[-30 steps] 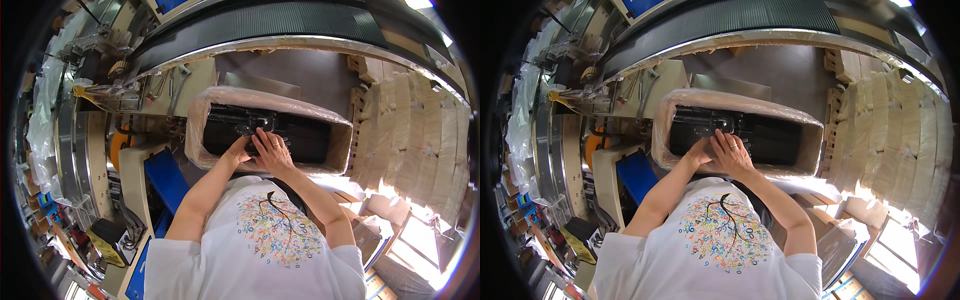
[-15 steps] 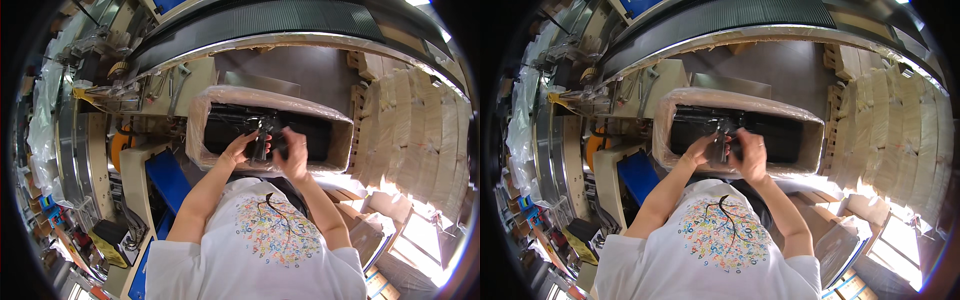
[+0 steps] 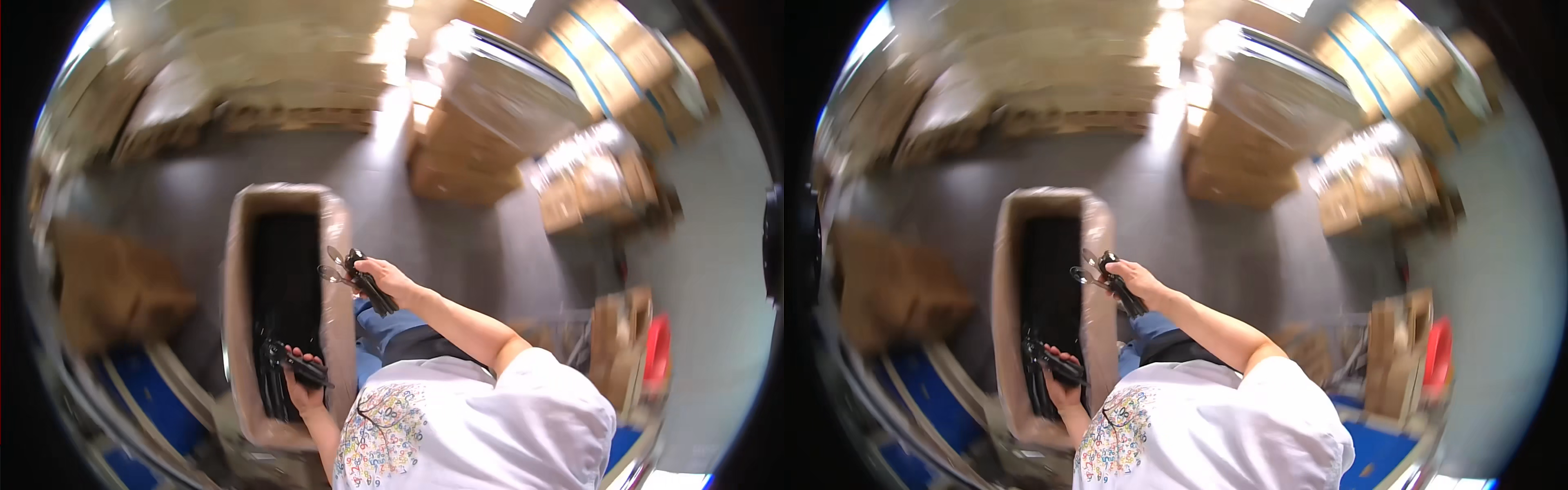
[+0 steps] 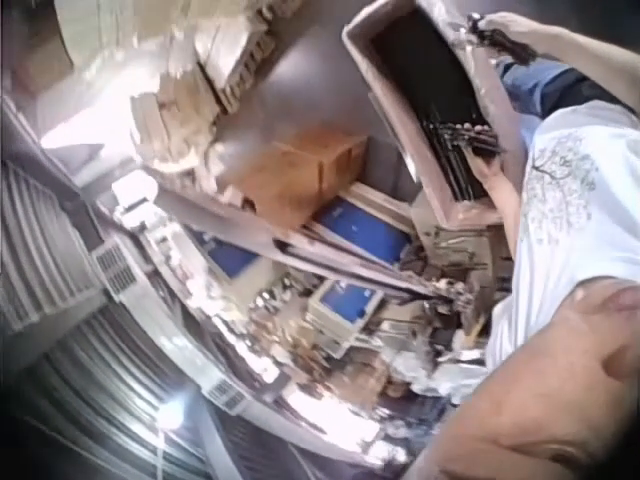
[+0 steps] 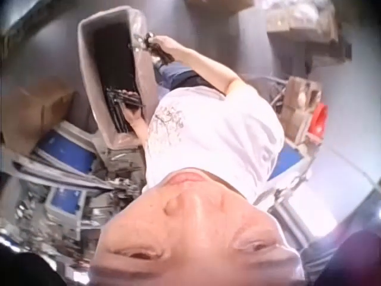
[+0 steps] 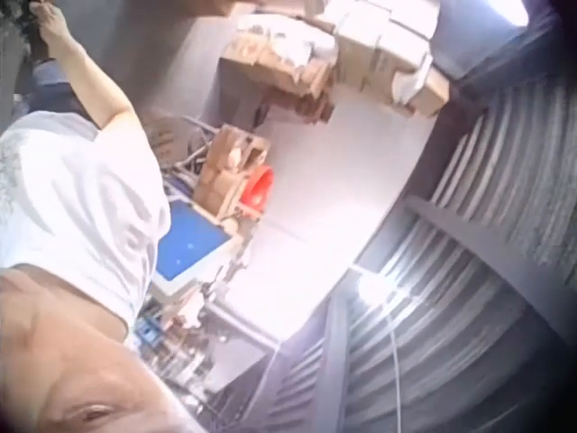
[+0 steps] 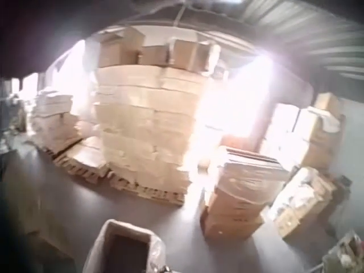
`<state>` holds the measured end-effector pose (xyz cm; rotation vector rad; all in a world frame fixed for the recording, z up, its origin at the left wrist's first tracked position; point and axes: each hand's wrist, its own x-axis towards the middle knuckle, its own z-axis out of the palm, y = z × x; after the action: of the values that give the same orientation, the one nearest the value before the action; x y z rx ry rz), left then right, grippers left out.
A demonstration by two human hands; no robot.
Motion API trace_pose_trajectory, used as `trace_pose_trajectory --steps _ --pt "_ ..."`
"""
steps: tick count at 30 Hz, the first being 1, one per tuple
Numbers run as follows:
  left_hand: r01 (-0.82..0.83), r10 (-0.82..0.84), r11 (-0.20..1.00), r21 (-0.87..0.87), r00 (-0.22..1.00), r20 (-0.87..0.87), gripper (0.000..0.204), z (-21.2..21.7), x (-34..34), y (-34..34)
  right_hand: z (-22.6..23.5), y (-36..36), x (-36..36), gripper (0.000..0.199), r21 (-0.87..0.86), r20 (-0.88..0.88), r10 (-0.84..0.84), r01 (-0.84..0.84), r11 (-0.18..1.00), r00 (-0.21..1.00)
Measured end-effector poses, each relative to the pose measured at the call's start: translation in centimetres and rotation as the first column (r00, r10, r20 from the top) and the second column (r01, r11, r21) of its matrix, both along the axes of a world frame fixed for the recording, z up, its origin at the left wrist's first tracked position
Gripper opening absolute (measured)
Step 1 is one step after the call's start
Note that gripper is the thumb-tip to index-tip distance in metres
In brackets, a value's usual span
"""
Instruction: Sorting small packaged items and placing them into larger bags and boxes on a production floor.
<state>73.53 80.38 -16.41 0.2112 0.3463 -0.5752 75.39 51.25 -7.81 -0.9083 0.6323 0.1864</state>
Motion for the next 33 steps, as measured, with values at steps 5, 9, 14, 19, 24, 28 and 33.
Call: trace_pose_trajectory --steps 5,9,14,19,24,28,33 --pt "0.422 -0.418 0.906 -0.027 0.904 0.09 0.042 3.0 3.7 -6.3 -1.1 -6.4 -12.3 0.024 -0.014 -0.039 -0.523 0.523 0.852 0.851" --pt "0.647 -0.643 0.762 -0.009 0.759 0.107 0.044 4.9 3.9 -14.1 -3.4 -10.3 -21.6 0.026 -0.009 -0.005 -0.772 0.772 0.635 0.635" --pt "0.786 -0.779 0.618 -0.021 0.616 0.114 0.046 4.3 1.4 -24.4 -8.2 -14.2 -30.5 0.028 -0.098 -0.056 -0.953 0.948 0.303 0.298" --pt "0.853 -0.847 0.52 -0.043 0.521 0.105 0.044 4.3 -3.0 -34.1 -12.1 -19.1 -41.4 0.024 -0.232 -0.183 -0.978 0.971 -0.056 -0.1" --pt "0.932 -0.932 0.356 -0.062 0.359 0.052 0.042 4.8 -8.7 -42.9 -10.1 -22.0 -51.0 0.023 -0.341 -0.088 -0.927 0.886 -0.315 -0.364" --pt "0.98 -0.981 0.194 -0.04 0.194 -0.006 0.041 3.7 -11.9 -48.3 -10.6 -23.9 -57.1 0.025 -0.396 -0.01 -0.828 0.763 -0.511 -0.56" --pt "0.992 -0.994 0.018 0.122 0.031 -0.103 0.038 2.5 -18.4 -54.1 -9.0 -29.1 -69.3 0.018 -0.439 0.043 -0.725 0.638 -0.632 -0.688"
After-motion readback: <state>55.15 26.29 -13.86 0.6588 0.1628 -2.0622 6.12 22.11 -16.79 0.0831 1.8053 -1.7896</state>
